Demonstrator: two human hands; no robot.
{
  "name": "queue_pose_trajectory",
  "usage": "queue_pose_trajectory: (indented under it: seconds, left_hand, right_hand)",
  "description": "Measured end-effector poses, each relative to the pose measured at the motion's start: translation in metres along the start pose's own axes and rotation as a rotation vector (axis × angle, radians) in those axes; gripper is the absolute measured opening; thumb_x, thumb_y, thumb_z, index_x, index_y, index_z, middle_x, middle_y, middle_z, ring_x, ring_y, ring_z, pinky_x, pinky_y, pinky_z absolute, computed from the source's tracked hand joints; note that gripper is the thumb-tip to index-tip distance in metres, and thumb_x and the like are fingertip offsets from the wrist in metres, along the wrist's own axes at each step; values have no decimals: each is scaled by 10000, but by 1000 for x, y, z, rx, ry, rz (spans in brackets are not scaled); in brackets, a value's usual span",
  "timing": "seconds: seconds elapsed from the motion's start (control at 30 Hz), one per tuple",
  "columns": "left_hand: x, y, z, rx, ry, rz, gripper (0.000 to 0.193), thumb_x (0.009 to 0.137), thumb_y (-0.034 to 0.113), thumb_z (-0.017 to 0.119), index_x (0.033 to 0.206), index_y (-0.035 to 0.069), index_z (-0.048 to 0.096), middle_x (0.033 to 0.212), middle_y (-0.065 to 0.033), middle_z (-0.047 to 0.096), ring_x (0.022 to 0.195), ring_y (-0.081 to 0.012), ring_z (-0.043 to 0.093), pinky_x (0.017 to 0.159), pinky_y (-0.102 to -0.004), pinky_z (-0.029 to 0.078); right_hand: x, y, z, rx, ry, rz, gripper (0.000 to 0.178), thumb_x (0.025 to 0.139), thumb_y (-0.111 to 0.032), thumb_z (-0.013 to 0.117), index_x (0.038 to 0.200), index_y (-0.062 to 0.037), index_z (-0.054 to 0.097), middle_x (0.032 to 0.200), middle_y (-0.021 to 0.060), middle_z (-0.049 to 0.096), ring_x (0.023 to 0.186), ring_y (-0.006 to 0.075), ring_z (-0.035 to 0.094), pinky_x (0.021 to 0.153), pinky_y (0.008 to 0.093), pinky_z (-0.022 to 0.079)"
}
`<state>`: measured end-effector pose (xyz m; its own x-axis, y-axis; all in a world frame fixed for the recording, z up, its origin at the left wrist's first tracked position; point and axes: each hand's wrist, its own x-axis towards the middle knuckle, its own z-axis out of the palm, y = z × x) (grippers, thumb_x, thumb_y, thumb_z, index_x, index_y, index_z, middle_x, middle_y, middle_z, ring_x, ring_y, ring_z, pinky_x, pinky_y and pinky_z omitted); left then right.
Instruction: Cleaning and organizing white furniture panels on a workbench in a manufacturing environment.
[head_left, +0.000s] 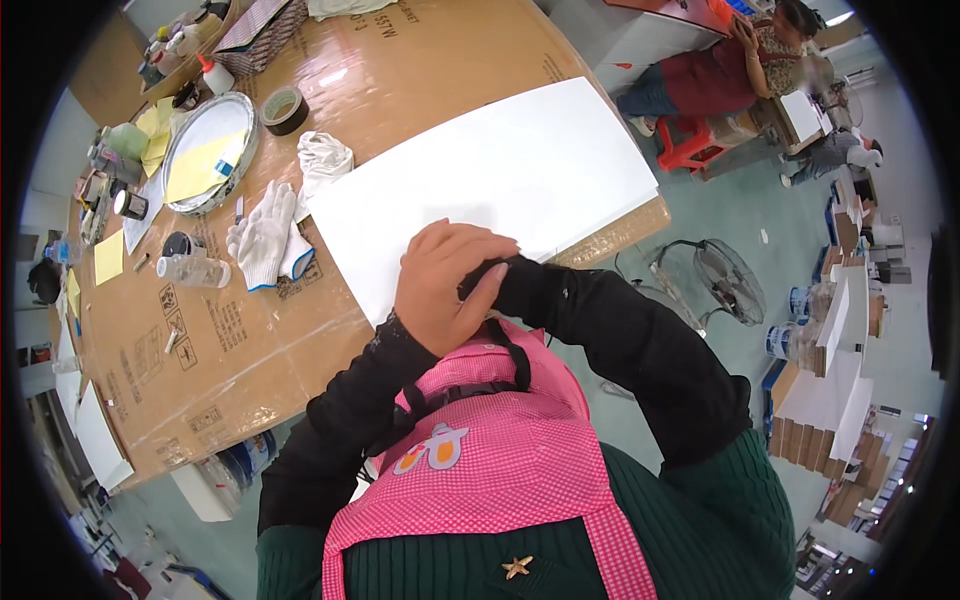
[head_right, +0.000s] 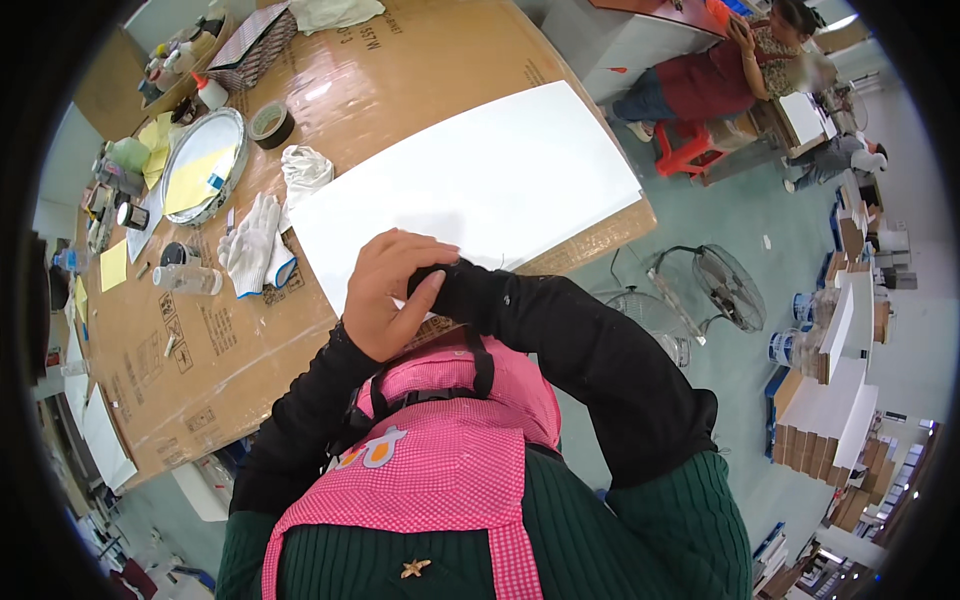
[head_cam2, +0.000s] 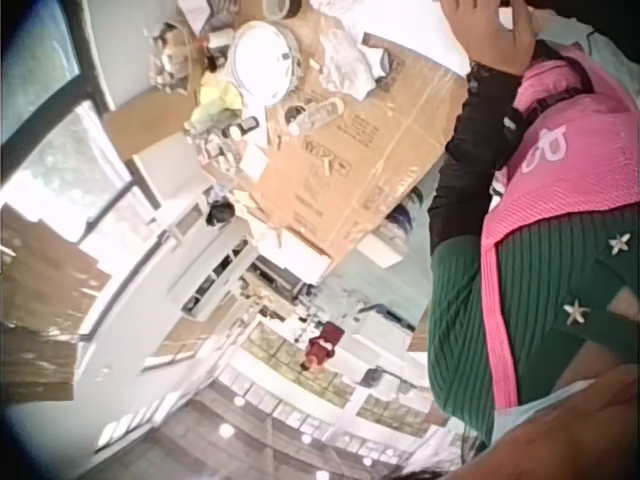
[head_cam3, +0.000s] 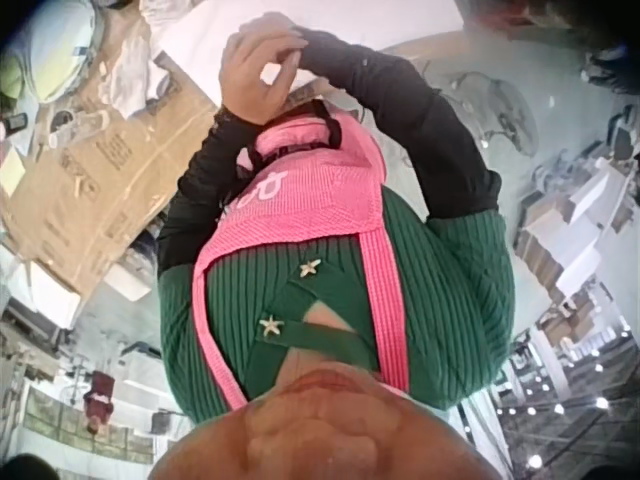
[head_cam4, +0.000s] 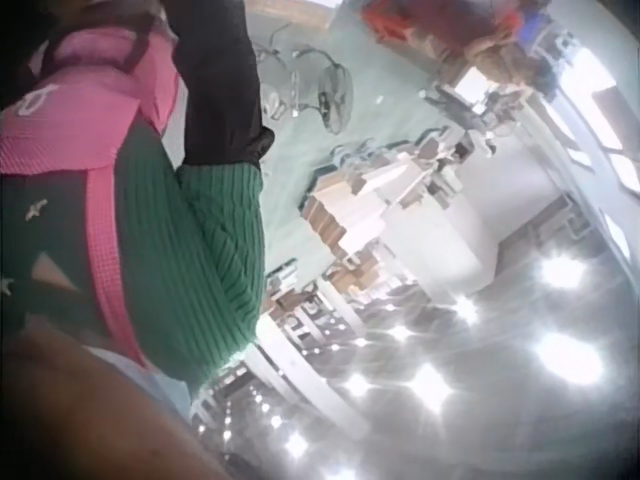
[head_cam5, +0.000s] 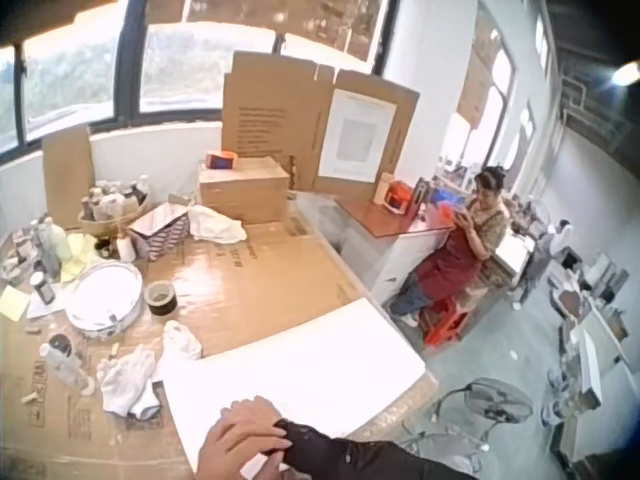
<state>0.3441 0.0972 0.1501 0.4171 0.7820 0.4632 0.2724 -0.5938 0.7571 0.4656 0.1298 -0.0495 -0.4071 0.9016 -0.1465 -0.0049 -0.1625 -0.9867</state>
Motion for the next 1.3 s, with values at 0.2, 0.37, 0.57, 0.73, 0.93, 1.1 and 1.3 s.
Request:
queue_pose_trajectory:
  seconds: [0.2,0.37,0.57,0.73,0.93,1.1,1.3]
  left_hand:
    - [11,-2,6,57,-273,-25,227,831,136,657,1054,137,698,1036,-41,685,1041,-222,616,1025,-517,367]
    - [28,-6,19,-231,-510,-143,251,853,255,650,1035,88,698,906,-146,679,887,-317,646,785,-364,502]
    - [42,-3,23,-278,-988,-219,322,959,318,570,978,28,710,672,-118,648,616,-86,548,607,-293,475]
    - [52,9,13,-345,-1176,-450,321,969,237,570,998,-65,676,771,-38,683,754,-46,548,695,-244,479]
    - [51,14,36,-411,-1248,-508,303,968,207,560,1002,-71,677,727,-12,639,691,-56,538,660,-226,455]
    - [45,26,41,-516,-1027,-204,261,940,216,591,1019,-11,695,626,-19,633,509,-76,535,500,-241,441]
    - [59,35,48,-331,-1308,-268,236,933,137,579,1023,-62,670,806,-68,682,728,-83,602,655,-239,481]
  right_hand:
    - [-31,-58,11,-687,-442,76,188,856,-217,563,969,-72,603,867,135,644,822,314,656,733,397,531]
    - [-49,-84,24,-672,-502,-11,189,853,-218,566,967,-72,605,866,137,643,823,315,656,735,399,531]
    - [-62,-90,89,-693,-649,-189,190,850,-219,571,965,-71,607,865,140,643,823,316,656,736,400,531]
    - [-53,-110,90,-809,-692,-178,191,848,-220,575,963,-71,609,864,142,643,823,316,656,737,401,531]
    - [-56,-119,70,-877,-609,-124,193,845,-221,579,961,-70,611,863,145,643,823,318,656,738,402,532]
    - [-55,-125,67,-919,-581,-116,194,843,-222,583,960,-70,612,862,147,643,823,318,655,740,404,532]
    - [-69,-129,63,-952,-532,-74,195,840,-223,587,957,-69,614,861,150,643,823,319,655,741,405,532]
